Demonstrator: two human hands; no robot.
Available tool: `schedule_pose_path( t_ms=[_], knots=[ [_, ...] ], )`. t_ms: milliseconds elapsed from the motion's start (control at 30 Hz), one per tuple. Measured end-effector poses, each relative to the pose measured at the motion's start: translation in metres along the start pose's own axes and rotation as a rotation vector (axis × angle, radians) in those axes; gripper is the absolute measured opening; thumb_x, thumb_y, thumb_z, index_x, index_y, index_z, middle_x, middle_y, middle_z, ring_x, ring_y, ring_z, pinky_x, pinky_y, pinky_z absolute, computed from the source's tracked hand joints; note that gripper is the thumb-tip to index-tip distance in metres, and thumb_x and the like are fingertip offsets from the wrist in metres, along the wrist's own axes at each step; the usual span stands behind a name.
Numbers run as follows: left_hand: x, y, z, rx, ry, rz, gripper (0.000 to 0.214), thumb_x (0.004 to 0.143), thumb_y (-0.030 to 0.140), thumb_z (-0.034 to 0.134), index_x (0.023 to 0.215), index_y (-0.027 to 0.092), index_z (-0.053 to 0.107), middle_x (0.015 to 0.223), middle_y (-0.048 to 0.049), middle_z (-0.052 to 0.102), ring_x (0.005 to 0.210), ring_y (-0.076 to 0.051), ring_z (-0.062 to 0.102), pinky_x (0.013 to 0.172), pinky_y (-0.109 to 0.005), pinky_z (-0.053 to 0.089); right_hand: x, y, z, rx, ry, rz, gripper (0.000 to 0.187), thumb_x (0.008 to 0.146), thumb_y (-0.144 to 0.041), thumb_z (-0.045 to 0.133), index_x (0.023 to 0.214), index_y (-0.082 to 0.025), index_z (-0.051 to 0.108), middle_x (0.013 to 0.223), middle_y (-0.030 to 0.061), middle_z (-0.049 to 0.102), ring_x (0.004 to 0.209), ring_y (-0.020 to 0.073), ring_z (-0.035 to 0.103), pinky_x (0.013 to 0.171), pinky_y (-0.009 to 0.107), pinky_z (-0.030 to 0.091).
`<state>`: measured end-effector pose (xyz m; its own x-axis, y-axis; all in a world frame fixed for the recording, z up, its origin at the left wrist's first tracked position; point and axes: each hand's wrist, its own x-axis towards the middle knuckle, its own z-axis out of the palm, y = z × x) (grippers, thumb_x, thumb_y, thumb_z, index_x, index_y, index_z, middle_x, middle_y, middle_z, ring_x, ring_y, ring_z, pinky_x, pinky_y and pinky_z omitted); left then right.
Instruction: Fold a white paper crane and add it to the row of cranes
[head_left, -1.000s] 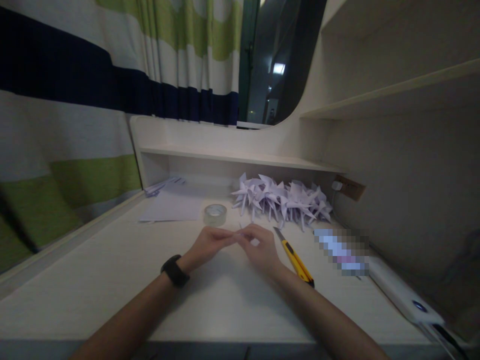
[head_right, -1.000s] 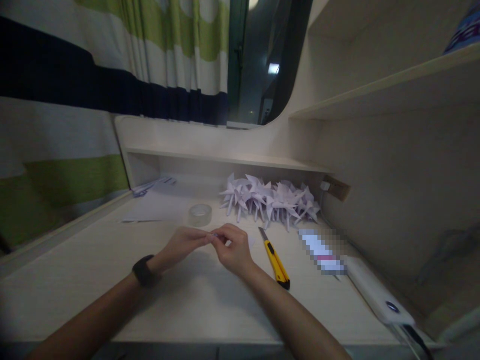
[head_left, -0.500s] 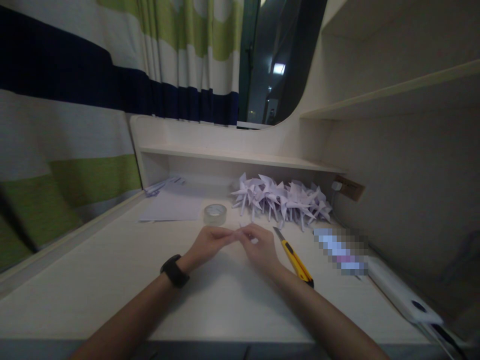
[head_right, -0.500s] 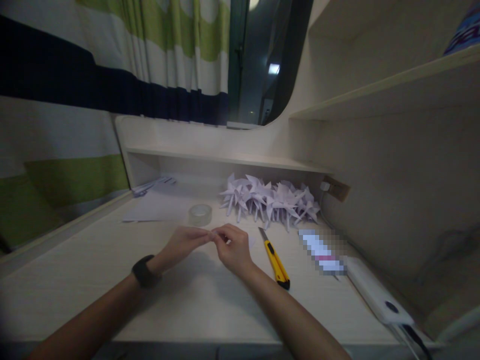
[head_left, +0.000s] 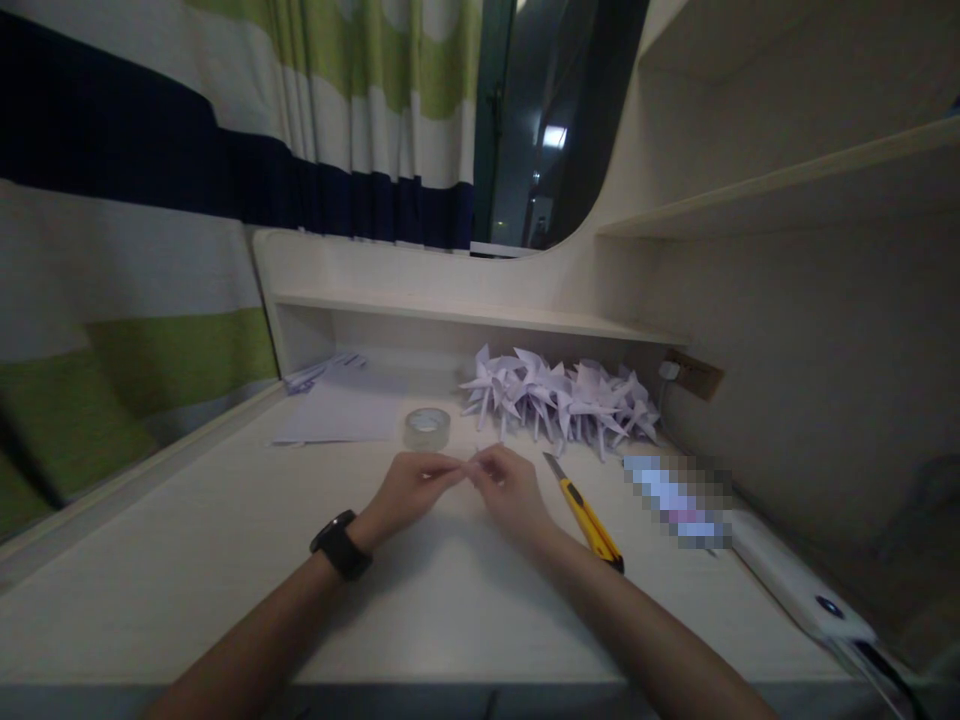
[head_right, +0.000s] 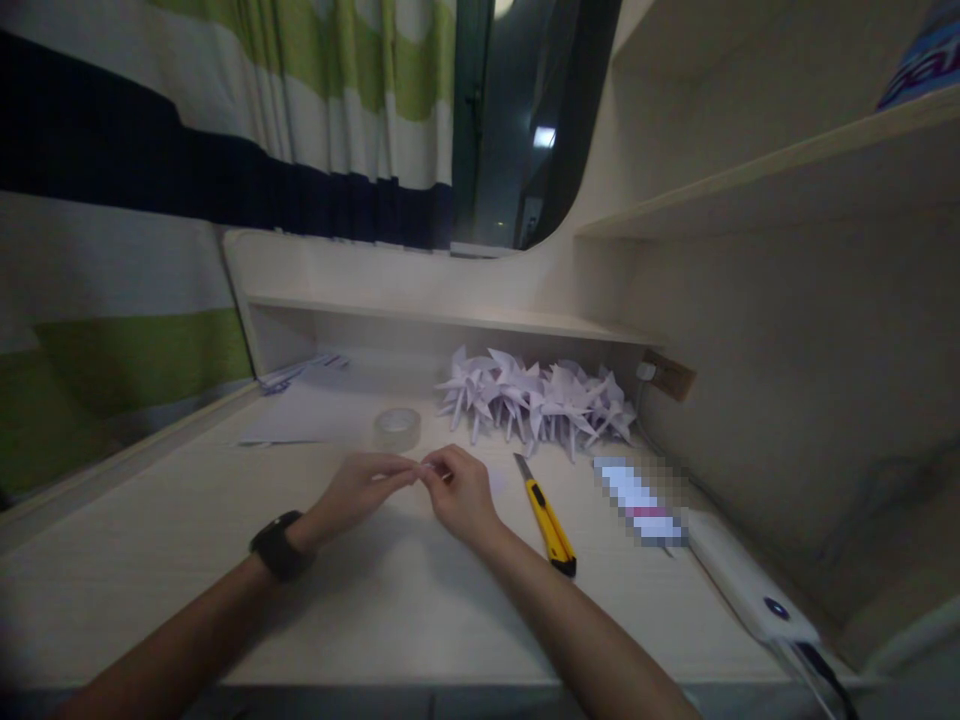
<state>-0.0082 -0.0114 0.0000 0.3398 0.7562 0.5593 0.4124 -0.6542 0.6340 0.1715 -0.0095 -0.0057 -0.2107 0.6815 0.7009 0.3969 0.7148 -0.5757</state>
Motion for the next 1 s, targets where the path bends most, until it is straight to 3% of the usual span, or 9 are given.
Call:
schedule_pose_path(
  t_ms=[233, 433, 700, 1000],
  knots=[
    [-0.001, -0.008, -0.004, 0.484, -0.175, 0.132, 0.024, 0.090, 0.023, 0.050, 0.080, 0.019, 0.072, 0.077, -0.0053, 0.073, 0.071, -0.018, 0.065, 0.064, -0.025, 0.042, -0.003, 0.020, -0.004, -0.405, -0.334, -0.066, 0.013, 0.087, -0.023, 0.055, 0.085, -0.018, 0.066, 0.082, 0.0044, 0.069, 0.075, 0.0152, 0.062, 0.067, 0.023, 0.042],
    [-0.005, -0.013, 0.003, 0.787, -0.318, 0.236, 0.016, 0.075, 0.009, 0.055, 0.073, 0.018, 0.067, 0.074, -0.0061, 0.071, 0.070, -0.021, 0.064, 0.063, -0.029, 0.040, -0.005, 0.013, -0.001, -0.724, -0.602, -0.100, 0.018, 0.083, -0.029, 0.055, 0.082, -0.018, 0.069, 0.084, 0.0076, 0.071, 0.078, 0.0184, 0.064, 0.066, 0.025, 0.039],
    [-0.010, -0.011, 0.009, 0.827, -0.354, 0.251, 0.016, 0.069, 0.009, 0.053, 0.064, 0.017, 0.066, 0.065, -0.0070, 0.068, 0.063, -0.020, 0.061, 0.059, -0.030, 0.035, -0.007, 0.014, 0.003, -0.795, -0.673, -0.179, 0.017, 0.074, -0.026, 0.055, 0.073, -0.018, 0.070, 0.077, 0.0074, 0.072, 0.069, 0.0183, 0.064, 0.055, 0.026, 0.031],
    [-0.007, -0.008, 0.004, 0.723, -0.431, 0.295, 0.016, 0.063, 0.008, 0.051, 0.057, 0.018, 0.062, 0.057, -0.0044, 0.064, 0.057, -0.016, 0.057, 0.053, -0.029, 0.023, -0.003, 0.013, -0.004, -0.604, -0.732, -0.244, 0.019, 0.076, -0.021, 0.055, 0.065, -0.017, 0.071, 0.066, 0.0050, 0.071, 0.056, 0.0123, 0.057, 0.053, 0.026, 0.023]
  ],
)
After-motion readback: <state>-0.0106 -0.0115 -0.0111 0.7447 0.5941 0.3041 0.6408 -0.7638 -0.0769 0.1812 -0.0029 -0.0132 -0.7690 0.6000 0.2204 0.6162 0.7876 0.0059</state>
